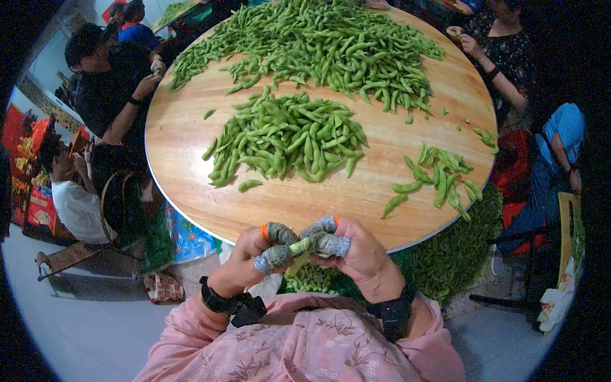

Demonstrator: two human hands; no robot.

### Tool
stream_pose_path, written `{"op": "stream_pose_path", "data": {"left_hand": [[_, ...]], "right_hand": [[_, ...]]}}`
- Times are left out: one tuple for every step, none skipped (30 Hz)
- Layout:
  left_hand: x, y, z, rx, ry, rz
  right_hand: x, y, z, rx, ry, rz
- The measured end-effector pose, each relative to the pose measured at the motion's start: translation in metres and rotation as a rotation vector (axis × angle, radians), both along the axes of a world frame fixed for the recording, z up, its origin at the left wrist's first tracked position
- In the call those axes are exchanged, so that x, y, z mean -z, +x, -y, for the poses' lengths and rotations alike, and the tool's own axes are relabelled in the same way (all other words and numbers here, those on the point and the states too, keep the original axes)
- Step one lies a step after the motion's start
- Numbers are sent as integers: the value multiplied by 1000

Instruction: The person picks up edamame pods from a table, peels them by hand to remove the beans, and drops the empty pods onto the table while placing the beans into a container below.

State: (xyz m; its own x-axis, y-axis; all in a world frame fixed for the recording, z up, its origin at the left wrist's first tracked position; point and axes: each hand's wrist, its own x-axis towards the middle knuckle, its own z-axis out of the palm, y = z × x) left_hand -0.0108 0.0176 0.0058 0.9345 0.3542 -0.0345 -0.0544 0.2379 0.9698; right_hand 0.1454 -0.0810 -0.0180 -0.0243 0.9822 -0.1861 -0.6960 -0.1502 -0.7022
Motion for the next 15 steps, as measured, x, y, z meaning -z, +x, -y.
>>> {"op": "stream_pose_path", "data": {"left_hand": [[-1,1,1,7,-148,40],[-2,0,0,8,-146,41],[-3,0,-1,1,-194,-4],[-3,-1,-1,-6,-242,-50],[-3,0,-2,-6,-242,-50],[-2,1,-2,1,-172,-9],[-1,2,-2,8,-102,31],[-1,4,0,6,-103,32],[-3,5,2,-28,-94,57],[-4,6,3,-62,-85,82],[-2,6,2,-62,-85,82],[2,6,0,-60,-40,51],[6,5,-1,-59,6,20],[9,5,-1,-59,6,19],[12,6,-1,-85,48,8]], "right_hand": [[5,0,-2,-72,61,-267],[5,0,-2,-73,63,-265],[4,0,-2,-47,35,-224],[3,1,-2,-22,7,-184],[-2,2,-1,-22,8,-183],[-10,4,1,41,-5,-47],[-16,5,2,104,-19,89],[-20,4,3,103,-19,90],[-23,3,3,150,-10,234],[-25,2,3,198,-1,378],[-25,2,2,198,-2,379],[-25,2,2,175,27,420],[-25,2,1,151,57,461],[-23,0,1,151,58,461],[-20,-1,0,167,57,473]]}}
